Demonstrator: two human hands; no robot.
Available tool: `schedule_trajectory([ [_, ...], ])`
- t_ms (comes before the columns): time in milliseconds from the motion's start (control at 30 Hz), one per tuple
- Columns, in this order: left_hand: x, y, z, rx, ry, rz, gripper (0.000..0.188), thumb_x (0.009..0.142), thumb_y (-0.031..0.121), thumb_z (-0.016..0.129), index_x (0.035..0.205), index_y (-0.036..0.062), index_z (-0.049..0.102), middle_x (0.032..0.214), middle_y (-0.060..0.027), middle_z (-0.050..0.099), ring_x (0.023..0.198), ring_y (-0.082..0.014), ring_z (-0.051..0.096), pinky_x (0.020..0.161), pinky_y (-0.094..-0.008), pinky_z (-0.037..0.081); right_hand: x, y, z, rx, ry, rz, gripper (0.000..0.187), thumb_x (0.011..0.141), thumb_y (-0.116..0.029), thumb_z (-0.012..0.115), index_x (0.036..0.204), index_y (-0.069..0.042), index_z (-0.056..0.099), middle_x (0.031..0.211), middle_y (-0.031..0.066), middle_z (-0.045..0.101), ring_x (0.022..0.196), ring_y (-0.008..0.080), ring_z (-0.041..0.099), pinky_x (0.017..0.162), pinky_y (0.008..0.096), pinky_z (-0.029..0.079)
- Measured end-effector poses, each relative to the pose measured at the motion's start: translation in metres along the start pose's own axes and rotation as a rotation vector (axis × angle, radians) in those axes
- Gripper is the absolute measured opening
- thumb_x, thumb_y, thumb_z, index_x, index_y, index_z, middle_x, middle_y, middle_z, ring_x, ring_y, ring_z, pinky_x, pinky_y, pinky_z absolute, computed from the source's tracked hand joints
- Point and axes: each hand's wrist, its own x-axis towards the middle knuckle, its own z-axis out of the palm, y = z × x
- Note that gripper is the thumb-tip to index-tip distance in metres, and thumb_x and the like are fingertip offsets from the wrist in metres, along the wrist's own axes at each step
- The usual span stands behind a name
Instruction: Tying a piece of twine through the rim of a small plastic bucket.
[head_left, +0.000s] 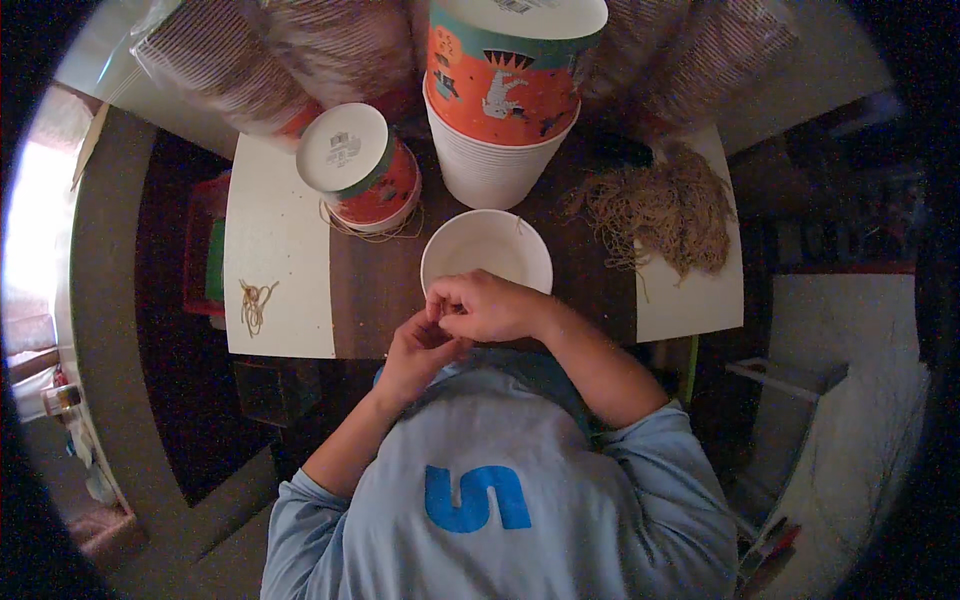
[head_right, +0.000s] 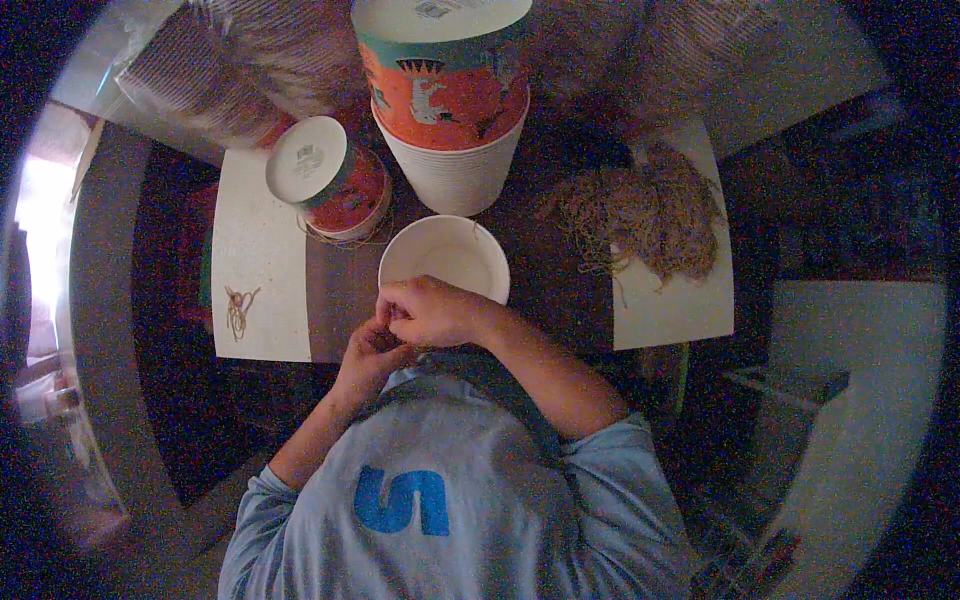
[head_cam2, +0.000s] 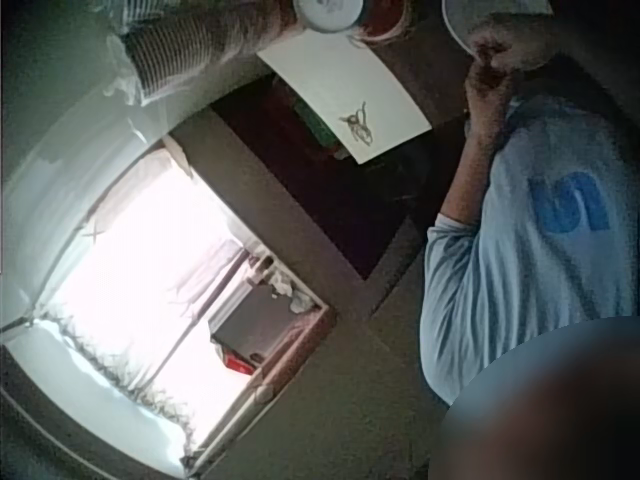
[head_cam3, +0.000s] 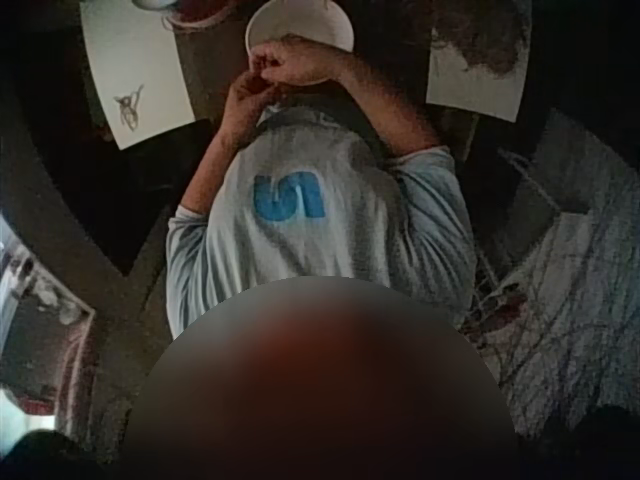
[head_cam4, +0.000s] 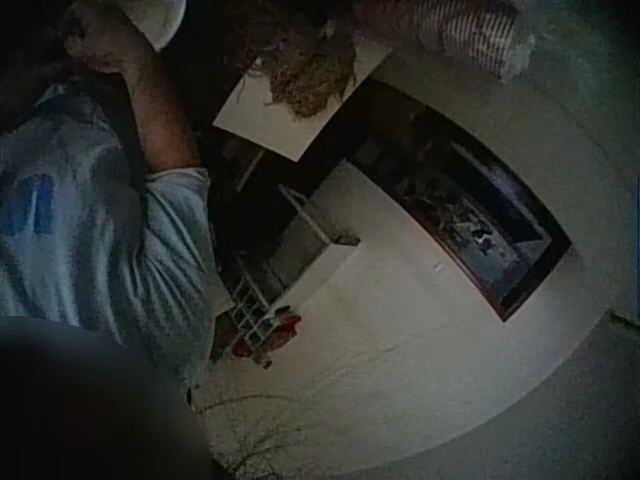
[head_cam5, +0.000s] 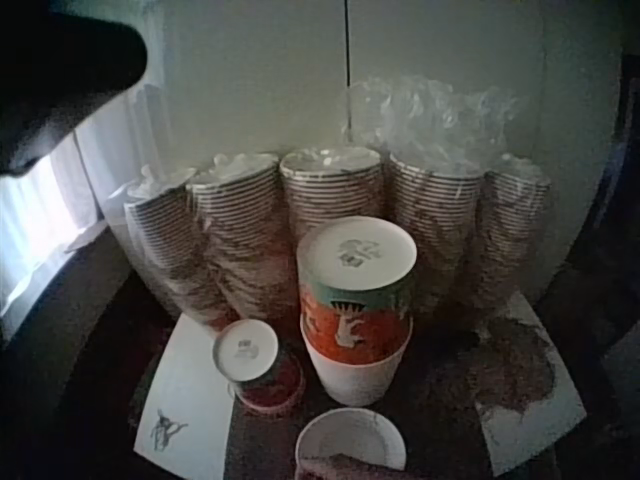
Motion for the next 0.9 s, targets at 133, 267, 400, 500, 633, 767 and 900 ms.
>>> schedule_trajectory([
  [133, 0.001, -0.002, -0.002, 0.049, 0.032, 0.011, 0.014, 0.082, 0.009, 0.06, 0.094, 0.0016, 0.058, 0.082, -0.0041, 0.063, 0.07, -0.0084, 0.056, 0.063, -0.0224, 0.045, -0.004, 0.003, 0.002, 0.031, 0.113, 0.037, 0.012, 0.072, -0.009, 0.056, 0.083, -0.002, 0.056, 0.074, 0.0085, 0.06, 0.069, 0.0193, 0.058, 0.062, 0.0318, 0.046],
  [267, 0.002, 0.004, -0.003, -0.034, 0.06, -0.037, 0.01, 0.083, 0.008, 0.059, 0.091, 0.0012, 0.059, 0.079, -0.0034, 0.063, 0.068, -0.0078, 0.055, 0.061, -0.0214, 0.044, -0.009, 0.016, -0.004, -0.438, 0.477, -0.188, 0.011, 0.071, -0.011, 0.061, 0.08, -0.005, 0.058, 0.08, 0.0068, 0.057, 0.08, 0.0225, 0.056, 0.073, 0.035, 0.045],
  [400, 0.002, -0.002, -0.01, -0.096, 0.076, -0.067, 0.009, 0.082, 0.006, 0.059, 0.089, 0.0014, 0.059, 0.079, -0.0029, 0.063, 0.066, -0.0076, 0.054, 0.06, -0.0206, 0.043, -0.03, 0.011, -0.007, -0.469, 0.383, -0.114, 0.01, 0.07, -0.013, 0.063, 0.077, -0.007, 0.06, 0.082, 0.0081, 0.056, 0.085, 0.0271, 0.053, 0.08, 0.0379, 0.042],
  [500, 0.005, -0.002, -0.012, -0.132, 0.045, -0.059, 0.009, 0.082, 0.005, 0.059, 0.09, 0.0014, 0.059, 0.081, -0.0033, 0.062, 0.068, -0.0078, 0.054, 0.061, -0.021, 0.043, -0.034, 0.019, -0.002, -0.482, 0.277, -0.129, 0.009, 0.07, -0.012, 0.063, 0.076, -0.006, 0.062, 0.081, 0.0083, 0.056, 0.082, 0.0262, 0.054, 0.076, 0.0372, 0.043],
  [633, 0.006, 0.004, -0.013, -0.084, 0.033, -0.055, 0.008, 0.082, 0.003, 0.059, 0.09, 0.0007, 0.058, 0.084, -0.0034, 0.061, 0.071, -0.008, 0.054, 0.063, -0.0216, 0.044, -0.025, 0.031, 0.007, -0.362, 0.259, -0.15, 0.013, 0.07, -0.011, 0.063, 0.081, -0.005, 0.062, 0.08, 0.0086, 0.055, 0.08, 0.0264, 0.054, 0.072, 0.0377, 0.044],
  [767, 0.008, 0.003, -0.021, -0.001, 0.001, -0.015, 0.008, 0.082, 0.002, 0.058, 0.09, 0.0007, 0.058, 0.085, -0.0026, 0.061, 0.073, -0.0079, 0.055, 0.065, -0.0215, 0.045, -0.017, 0.039, 0.01, -0.286, 0.215, -0.161, 0.013, 0.069, -0.011, 0.063, 0.081, -0.007, 0.061, 0.08, 0.0081, 0.054, 0.079, 0.0267, 0.054, 0.071, 0.0375, 0.044],
  [900, 0.007, 0.004, -0.022, 0.044, -0.004, 0.014, 0.009, 0.081, 0.0, 0.059, 0.09, 0.0015, 0.058, 0.086, -0.0017, 0.061, 0.075, -0.0074, 0.055, 0.068, -0.021, 0.045, -0.018, 0.028, 0.006, -0.412, 0.271, -0.189, 0.01, 0.069, -0.012, 0.062, 0.077, -0.007, 0.059, 0.079, 0.0075, 0.054, 0.079, 0.0271, 0.054, 0.07, 0.0367, 0.044],
])
